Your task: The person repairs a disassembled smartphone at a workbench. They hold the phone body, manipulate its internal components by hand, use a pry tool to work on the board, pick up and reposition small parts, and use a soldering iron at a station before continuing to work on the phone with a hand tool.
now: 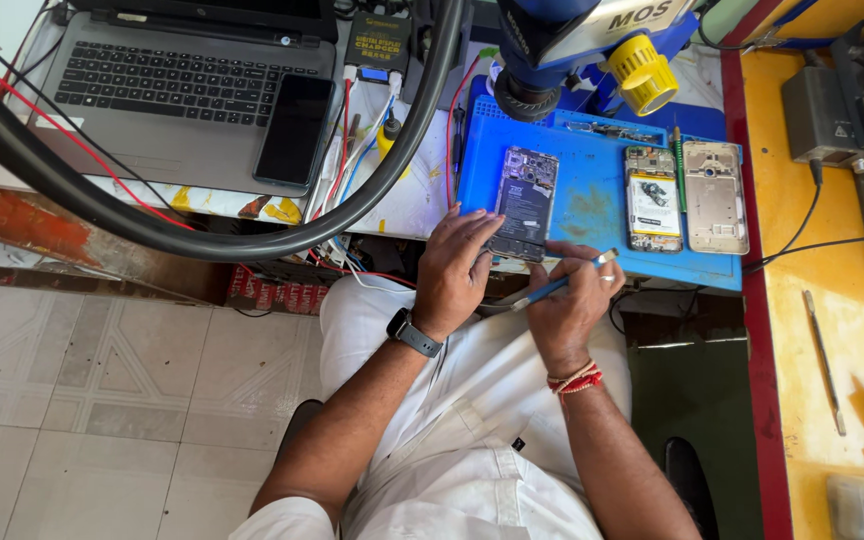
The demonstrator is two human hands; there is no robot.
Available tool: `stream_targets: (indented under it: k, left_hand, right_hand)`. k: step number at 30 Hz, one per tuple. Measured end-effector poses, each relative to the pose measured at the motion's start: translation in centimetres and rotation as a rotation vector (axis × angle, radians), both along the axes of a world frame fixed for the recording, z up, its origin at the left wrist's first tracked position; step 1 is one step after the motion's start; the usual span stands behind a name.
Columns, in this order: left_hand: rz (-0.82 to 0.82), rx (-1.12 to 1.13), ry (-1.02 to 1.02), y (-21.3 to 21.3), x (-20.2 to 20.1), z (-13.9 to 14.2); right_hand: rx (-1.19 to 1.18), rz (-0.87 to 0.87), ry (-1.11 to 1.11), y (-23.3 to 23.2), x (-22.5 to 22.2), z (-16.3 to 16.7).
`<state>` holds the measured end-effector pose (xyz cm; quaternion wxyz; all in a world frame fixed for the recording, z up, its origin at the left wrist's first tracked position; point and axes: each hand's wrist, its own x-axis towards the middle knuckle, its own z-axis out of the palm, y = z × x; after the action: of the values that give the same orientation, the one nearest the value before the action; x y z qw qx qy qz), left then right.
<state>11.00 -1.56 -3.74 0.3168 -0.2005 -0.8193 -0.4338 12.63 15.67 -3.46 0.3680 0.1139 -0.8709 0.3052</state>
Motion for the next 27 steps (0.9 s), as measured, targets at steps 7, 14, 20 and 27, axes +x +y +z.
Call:
stream_targets:
  k: [7,14,20,27]
  left_hand:
    - [-0.070,-0.141,0.103,-0.7,-0.7,0.7]
    - [-0.181,-0.330,0.218,-0.3,-3.4,4.1]
    - [-0.354,-0.240,0.266,0.3,-4.0,6.1]
    - [-0.424,-0.072,0.247,0.9,-3.6,6.8]
  right_hand:
    - [0.290,0.166,0.161,1.4,-0.8,2.1]
    - [0.249,0.232,0.331,1.6,-0.1,5.7]
    - [0.264,0.220,0.449,2.2,0.5,8.3]
    - [0.248,0.294,0.462,2.6,1.6,10.0]
